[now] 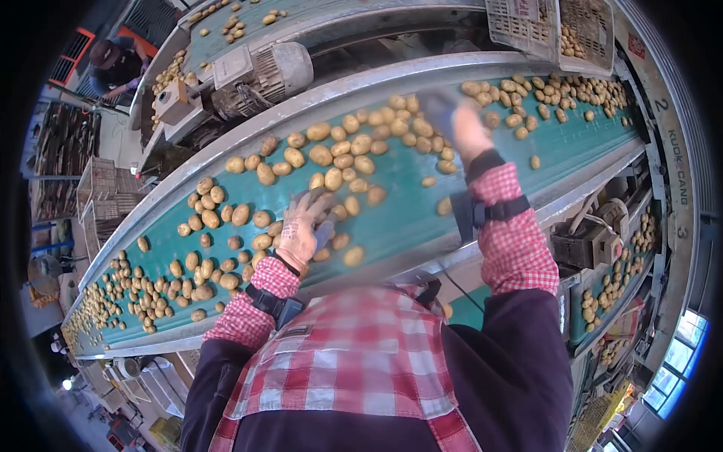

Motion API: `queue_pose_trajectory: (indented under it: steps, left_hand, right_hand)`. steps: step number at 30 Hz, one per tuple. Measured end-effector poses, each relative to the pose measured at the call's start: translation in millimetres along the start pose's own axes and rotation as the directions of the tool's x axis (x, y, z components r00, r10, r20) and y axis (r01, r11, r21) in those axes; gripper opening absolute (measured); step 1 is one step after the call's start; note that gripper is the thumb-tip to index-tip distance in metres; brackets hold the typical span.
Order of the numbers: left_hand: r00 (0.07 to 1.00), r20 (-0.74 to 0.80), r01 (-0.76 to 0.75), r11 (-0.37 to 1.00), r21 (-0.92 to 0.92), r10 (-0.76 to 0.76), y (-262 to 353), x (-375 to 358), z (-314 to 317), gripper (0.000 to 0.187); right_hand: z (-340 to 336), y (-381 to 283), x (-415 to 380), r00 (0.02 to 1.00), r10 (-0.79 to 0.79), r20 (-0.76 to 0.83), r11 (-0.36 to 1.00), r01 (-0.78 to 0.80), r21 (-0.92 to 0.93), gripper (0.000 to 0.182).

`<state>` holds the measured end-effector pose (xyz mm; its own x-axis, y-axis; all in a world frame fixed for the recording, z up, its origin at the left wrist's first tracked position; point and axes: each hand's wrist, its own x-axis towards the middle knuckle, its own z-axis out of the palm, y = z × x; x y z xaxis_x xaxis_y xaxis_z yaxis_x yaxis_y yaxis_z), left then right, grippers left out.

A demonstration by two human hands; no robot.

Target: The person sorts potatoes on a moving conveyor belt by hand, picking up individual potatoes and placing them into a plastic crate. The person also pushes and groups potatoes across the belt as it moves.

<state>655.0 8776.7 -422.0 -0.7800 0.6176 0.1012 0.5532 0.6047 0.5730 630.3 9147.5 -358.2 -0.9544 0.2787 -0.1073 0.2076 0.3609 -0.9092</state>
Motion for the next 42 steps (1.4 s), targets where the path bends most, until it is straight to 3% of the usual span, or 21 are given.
queue_pose_trajectory:
  steps: [1,3,5,8,12,14,17,22,26,27,29,30,31,32,33,34,36,37,40,41,42]
  left_hand:
    - [0.999,-0.046,-0.011,1.0,-0.01,0.01,1,6,0,0.039]
    - [0.99,-0.14,-0.034,0.999,-0.034,0.029,1,24,2,0.037]
    - [0.982,-0.189,-0.026,1.0,-0.012,0.023,17,58,5,0.032]
    - [0.982,-0.168,-0.103,0.993,-0.066,0.09,26,105,22,0.031]
    - [0.968,0.011,-0.25,0.968,-0.011,0.25,50,161,82,0.038]
    - [0.972,0.197,-0.153,0.981,0.116,0.128,64,182,112,0.04]
    - [0.974,0.2,-0.172,0.918,0.358,0.104,74,191,138,0.037]
    - [0.966,0.253,0.001,0.982,0.187,-0.05,87,162,119,0.036]
    - [0.995,-0.041,-0.081,0.981,0.175,0.089,81,177,106,0.027]
    - [0.994,-0.091,-0.049,0.983,0.179,0.066,80,188,108,0.025]
    - [0.975,-0.222,0.021,0.978,0.208,0.027,69,219,118,0.023]
    - [0.995,-0.054,0.098,0.876,0.473,-0.082,38,232,145,0.025]
    - [0.981,0.026,0.155,0.857,0.492,-0.193,35,246,148,0.026]
    - [0.975,0.019,0.173,0.804,0.569,-0.223,51,251,140,0.025]
    - [0.957,0.112,0.156,0.798,0.582,-0.269,62,258,134,0.026]
    - [0.932,0.235,0.1,0.819,0.564,-0.275,63,263,135,0.026]
    - [0.93,0.26,0.055,0.8,0.597,-0.258,67,256,145,0.025]
    - [0.909,0.308,0.026,0.778,0.628,-0.279,75,259,140,0.024]
    - [0.931,0.224,0.103,0.798,0.594,-0.287,76,242,157,0.033]
    - [0.935,0.237,0.126,0.871,0.475,-0.264,80,237,147,0.039]
    - [0.941,0.162,0.239,0.923,0.302,-0.297,78,232,150,0.04]
  right_hand:
    - [4,23,-10,0.995,-0.036,0.095,0.946,0.065,-0.319,0.028]
    - [28,59,-56,0.982,0.026,0.187,0.801,0.091,-0.592,0.027]
    - [50,84,-99,0.972,-0.139,0.191,0.647,0.235,-0.726,0.025]
    - [50,114,-103,0.977,-0.154,0.149,0.764,0.213,-0.609,0.026]
    - [21,77,-58,0.944,-0.276,-0.181,0.839,0.145,-0.525,0.026]
    - [21,106,-33,0.954,-0.298,-0.034,0.683,0.188,-0.705,0.026]
    - [27,102,-21,0.984,-0.132,0.123,0.502,0.173,-0.847,0.028]
    - [7,85,-17,0.945,0.033,0.324,0.661,0.223,-0.717,0.028]
    - [-9,79,26,0.951,-0.26,0.168,0.741,0.308,-0.597,0.022]
    - [-9,77,40,0.91,-0.377,0.173,0.676,0.398,-0.62,0.024]
    - [-1,92,63,0.883,-0.337,0.327,0.538,0.466,-0.702,0.028]
    - [11,112,73,0.856,-0.376,0.355,0.431,0.501,-0.75,0.03]
    - [28,125,81,0.821,-0.425,0.382,0.312,0.529,-0.789,0.031]
    - [23,93,74,0.844,-0.25,0.475,0.263,0.531,-0.805,0.034]
    - [31,122,76,0.82,-0.341,0.46,0.324,0.562,-0.761,0.031]
    - [31,120,79,0.844,-0.07,0.532,0.356,0.52,-0.777,0.03]
    - [29,147,79,0.823,-0.272,0.499,0.442,0.567,-0.694,0.026]
    - [29,156,85,0.834,-0.244,0.495,0.446,0.55,-0.706,0.025]
    - [-5,142,71,0.869,-0.207,0.449,0.777,0.425,-0.465,0.032]
    - [-15,153,69,0.869,-0.176,0.463,0.851,0.37,-0.372,0.036]
    - [-22,158,58,0.89,0.01,0.456,0.996,0.033,-0.087,0.037]
